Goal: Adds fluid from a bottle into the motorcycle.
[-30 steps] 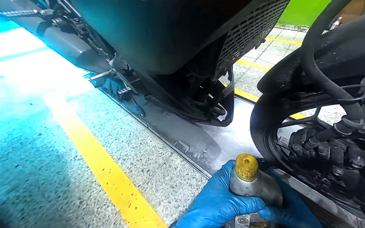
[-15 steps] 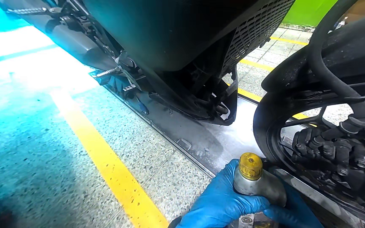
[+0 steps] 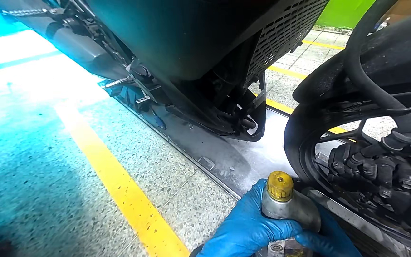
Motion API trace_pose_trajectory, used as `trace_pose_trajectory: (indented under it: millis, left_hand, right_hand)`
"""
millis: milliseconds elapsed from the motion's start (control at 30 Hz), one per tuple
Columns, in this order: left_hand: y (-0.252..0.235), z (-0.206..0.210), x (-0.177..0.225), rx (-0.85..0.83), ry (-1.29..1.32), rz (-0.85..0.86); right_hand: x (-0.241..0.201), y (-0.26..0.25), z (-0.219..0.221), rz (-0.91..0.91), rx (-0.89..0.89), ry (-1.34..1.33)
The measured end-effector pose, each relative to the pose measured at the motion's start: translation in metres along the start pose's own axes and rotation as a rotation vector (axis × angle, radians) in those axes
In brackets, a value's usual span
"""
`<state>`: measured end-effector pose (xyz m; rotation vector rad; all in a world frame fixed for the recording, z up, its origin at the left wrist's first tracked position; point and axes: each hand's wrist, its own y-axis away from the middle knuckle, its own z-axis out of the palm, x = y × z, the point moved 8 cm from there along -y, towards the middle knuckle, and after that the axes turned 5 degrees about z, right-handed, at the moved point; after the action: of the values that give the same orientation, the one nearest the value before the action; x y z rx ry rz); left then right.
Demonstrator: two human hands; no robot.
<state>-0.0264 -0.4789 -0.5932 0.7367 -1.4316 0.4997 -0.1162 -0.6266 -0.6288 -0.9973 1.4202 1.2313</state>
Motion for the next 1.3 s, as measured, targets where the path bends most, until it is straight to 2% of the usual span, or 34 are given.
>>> trace_pose_trajectory:
  millis: [867,1300]
  left_hand:
    - [0.0017,-0.0006,-0.0011,0.011,-0.044,-0.037]
    - [0.0016,-0.0001,-0.0003,0.005,0.000,0.004]
  right_hand:
    - [0.0031,0.0021,0.0008,-0.032,-0.006,-0.033]
    - [0.0023,0.0021,0.0012,-0.033,-0.004,-0.001]
